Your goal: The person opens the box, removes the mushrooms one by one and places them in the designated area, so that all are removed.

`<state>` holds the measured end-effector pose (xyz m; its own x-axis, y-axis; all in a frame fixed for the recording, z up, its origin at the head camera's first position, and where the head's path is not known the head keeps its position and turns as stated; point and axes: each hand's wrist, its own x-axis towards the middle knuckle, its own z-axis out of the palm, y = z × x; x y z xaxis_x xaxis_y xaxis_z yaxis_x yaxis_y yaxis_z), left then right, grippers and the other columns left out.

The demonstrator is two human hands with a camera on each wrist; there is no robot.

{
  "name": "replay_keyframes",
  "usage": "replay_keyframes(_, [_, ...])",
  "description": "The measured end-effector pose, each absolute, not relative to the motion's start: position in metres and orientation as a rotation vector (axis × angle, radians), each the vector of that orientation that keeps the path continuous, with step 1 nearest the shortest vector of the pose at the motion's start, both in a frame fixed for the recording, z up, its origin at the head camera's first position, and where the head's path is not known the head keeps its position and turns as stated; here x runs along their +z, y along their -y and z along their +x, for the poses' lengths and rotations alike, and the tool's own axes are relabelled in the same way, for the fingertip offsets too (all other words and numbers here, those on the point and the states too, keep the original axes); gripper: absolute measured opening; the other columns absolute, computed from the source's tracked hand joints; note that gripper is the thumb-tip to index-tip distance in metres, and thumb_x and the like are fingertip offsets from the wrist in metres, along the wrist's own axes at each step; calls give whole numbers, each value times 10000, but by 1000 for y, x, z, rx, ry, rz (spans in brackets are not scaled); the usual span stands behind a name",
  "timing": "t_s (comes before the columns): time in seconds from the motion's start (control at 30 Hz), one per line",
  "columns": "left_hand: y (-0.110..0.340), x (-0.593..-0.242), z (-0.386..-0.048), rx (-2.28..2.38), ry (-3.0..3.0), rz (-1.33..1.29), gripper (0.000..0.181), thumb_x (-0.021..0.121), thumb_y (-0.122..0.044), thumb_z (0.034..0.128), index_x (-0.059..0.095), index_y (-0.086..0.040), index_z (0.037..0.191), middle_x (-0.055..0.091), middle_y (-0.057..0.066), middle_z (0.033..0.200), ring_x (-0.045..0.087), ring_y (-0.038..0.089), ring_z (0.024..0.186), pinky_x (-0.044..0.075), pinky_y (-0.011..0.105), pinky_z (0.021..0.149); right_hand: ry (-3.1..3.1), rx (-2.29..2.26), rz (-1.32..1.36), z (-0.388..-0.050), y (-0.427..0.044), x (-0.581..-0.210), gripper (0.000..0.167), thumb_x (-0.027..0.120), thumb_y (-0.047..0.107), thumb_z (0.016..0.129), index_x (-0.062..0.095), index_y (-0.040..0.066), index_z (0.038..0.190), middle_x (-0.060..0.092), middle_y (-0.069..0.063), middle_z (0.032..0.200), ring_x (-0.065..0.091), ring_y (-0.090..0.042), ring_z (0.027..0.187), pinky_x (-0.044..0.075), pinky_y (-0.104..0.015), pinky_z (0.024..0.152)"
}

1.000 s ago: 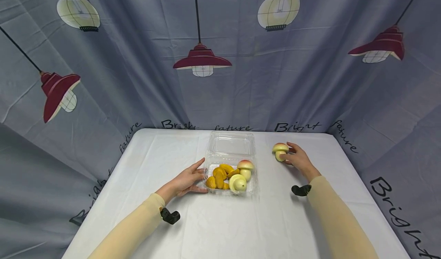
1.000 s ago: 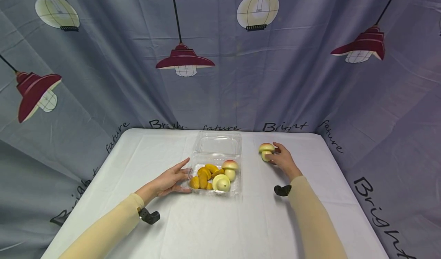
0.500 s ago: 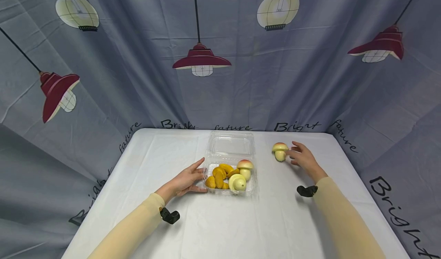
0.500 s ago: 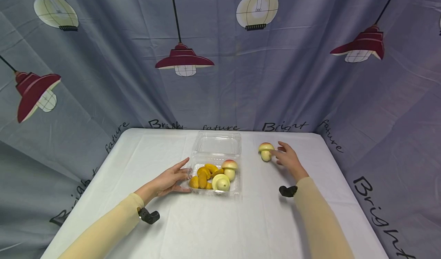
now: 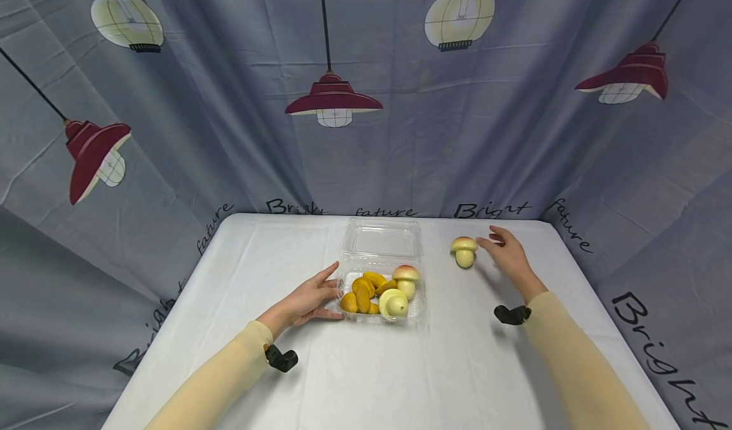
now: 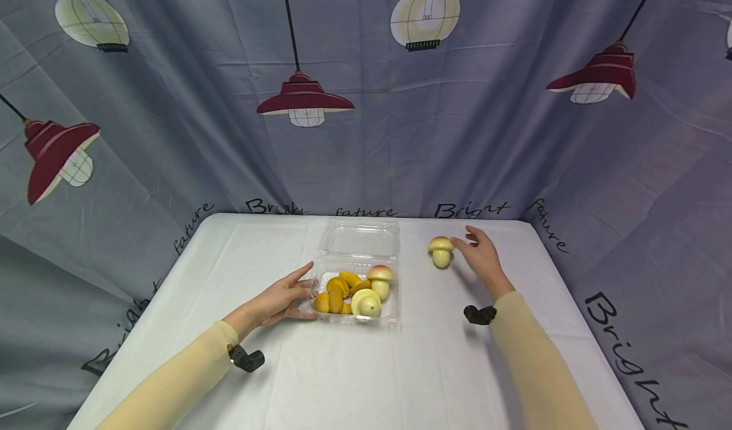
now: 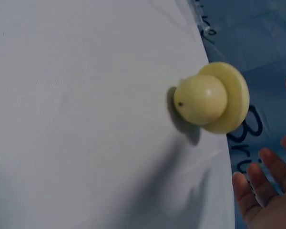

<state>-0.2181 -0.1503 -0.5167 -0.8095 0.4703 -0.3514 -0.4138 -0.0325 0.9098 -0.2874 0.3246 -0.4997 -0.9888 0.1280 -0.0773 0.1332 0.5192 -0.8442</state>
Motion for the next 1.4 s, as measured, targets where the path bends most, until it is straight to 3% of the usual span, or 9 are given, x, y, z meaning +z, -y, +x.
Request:
replay_keyframes(0.53, [153,-518,-219,1905,-1639,55,756,461,1,1069,111,-305,1665,34,257,1679,270,511,1455,585,533,916,-2795,-1483,11,-277,-268,-462,860,642,534,977,290,81,1617,387,-224,1573,366,-438,1414,367,-603,1137])
replay_keyframes(0.87, [156,-519,-221,1901,-1654,96,752,466,6,1069,106,-273,1668,36,238,1686,174,496,1493,588,528,913,-2728,-1410,-127,-269,-232,-450,833,704,468,958,322,111,1607,414,-202,1557,404,-406,1402,441,-588,1093])
replay_keyframes(1.4, [160,-523,-223,1900,-1615,110,771,482,10,1062,111,-291,1667,14,278,1672,178,485,1496,573,538,938,-2529,-1371,-336,-255,-202,-438,745,731,412,951,411,133,1563,552,-166,1421,562,-354,1228,543,-480,972])
